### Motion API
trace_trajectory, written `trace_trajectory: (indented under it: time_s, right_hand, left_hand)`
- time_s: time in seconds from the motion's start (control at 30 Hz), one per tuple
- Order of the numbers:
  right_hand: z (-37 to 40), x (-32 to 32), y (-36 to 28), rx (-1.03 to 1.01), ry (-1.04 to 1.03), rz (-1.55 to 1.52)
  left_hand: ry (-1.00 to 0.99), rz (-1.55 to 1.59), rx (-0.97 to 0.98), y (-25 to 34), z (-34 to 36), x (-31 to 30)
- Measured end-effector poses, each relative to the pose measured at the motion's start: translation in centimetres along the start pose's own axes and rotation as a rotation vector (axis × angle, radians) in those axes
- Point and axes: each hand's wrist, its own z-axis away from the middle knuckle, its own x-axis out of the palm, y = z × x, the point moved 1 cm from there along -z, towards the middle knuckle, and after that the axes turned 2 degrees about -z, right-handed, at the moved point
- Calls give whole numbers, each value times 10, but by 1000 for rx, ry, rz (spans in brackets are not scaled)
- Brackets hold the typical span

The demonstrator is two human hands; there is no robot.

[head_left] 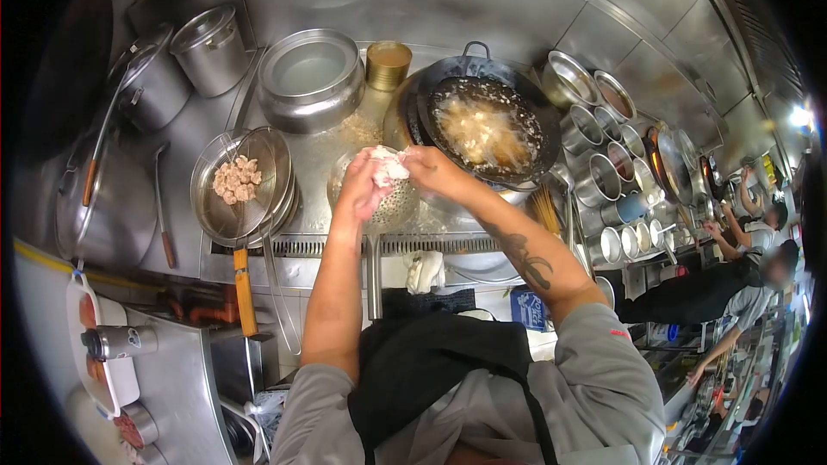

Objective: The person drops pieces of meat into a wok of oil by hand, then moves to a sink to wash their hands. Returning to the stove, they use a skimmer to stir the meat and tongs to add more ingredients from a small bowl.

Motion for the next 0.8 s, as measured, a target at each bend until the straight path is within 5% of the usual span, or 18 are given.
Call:
trace_trajectory:
  time_s: [0.07,0.17,0.3,0.57,0.67,0.8]
  right_hand:
    - [9,-1,-23,364,-16,-509]
    - [8,-10,-36,262,-12,-662]
    - [5,-24,-30,173,-12,-996]
    - [8,-24,-41,337,195,-970]
    - [17,-36,-39,265,-33,-931]
    - [45,-61,-60,118,-18,-98]
  left_hand:
    - [2,134,50,-8,-10,-19]
    - [-99,102,99,-6,-14,-34]
    - [54,44,51,7,3,3]
    - [88,-72,16,-2,-9,-13]
    - [117,-94,10,1,-7,-12]
    - [111,-44,11,9,1,-7]
